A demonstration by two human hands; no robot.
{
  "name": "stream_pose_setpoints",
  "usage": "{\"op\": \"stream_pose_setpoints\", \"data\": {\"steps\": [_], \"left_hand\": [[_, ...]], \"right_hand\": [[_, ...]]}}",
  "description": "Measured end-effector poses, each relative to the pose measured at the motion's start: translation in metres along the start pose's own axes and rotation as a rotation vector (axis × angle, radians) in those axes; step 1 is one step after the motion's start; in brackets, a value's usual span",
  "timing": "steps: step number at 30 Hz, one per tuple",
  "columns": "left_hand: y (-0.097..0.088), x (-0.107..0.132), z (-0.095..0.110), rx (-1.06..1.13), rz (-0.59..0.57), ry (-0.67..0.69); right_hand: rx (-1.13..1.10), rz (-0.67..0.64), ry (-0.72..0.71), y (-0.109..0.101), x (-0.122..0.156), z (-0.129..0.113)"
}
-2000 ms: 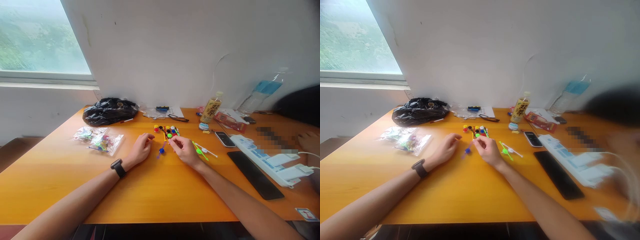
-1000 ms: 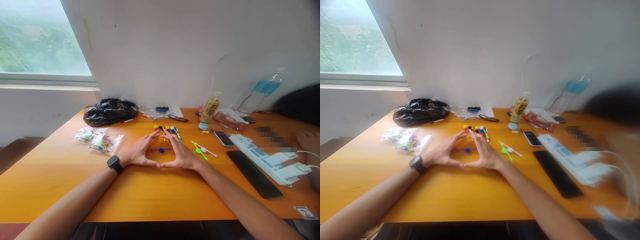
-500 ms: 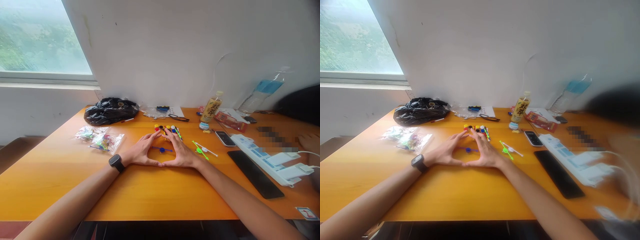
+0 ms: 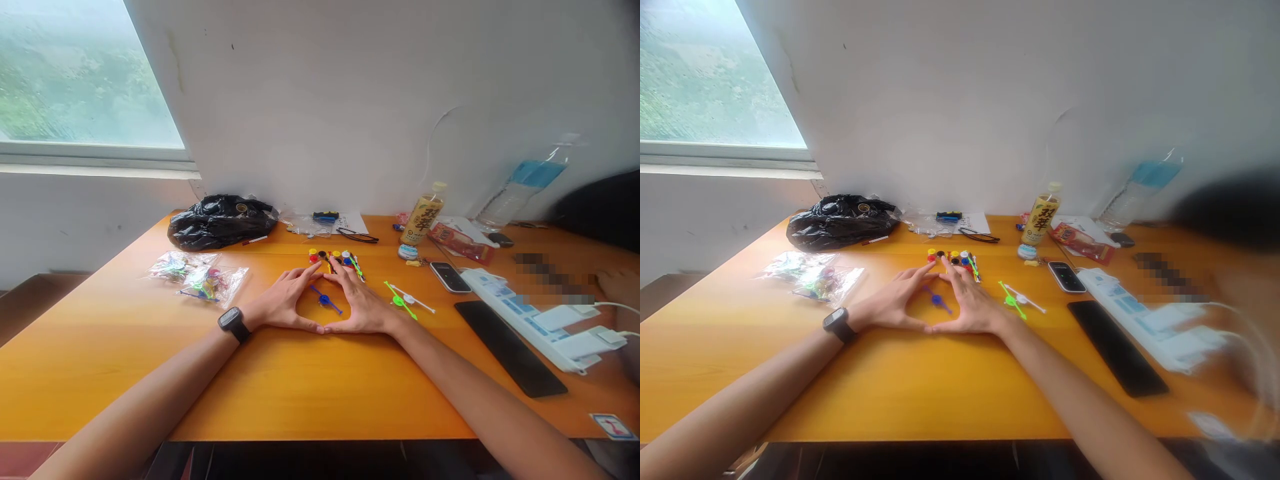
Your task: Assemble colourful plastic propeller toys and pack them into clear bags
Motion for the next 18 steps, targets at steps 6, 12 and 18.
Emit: {"op": "stream_pose_setpoints", "data": {"steps": [6,12,18], "left_hand": [[-0.0003,-0.0008,0.0008,-0.014,-0.006,-0.003],[-0.0011,-0.0005,0.0032,-0.015,-0.009,-0.002],[-0.0015,-0.0003,0.0035,-0.014,-0.012,0.002]], "right_hand": [[-0.008,-0.013,0.007,-0.0001,-0.0002,0.0005],[-0.008,-0.007,0.008,-0.0008,0.0,-0.0004],[-0.017,0.007,0.003,0.0002,0.0005,0.0007]]}}
Point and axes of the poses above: each hand's wrist, its own x-axis away from the middle knuckle, its own y-axis out of the palm, z = x × y, the point moved 9 cm from there along -x, towards the middle knuckle, and after that the axes turned 12 degrees about x, right-handed, at the moved point
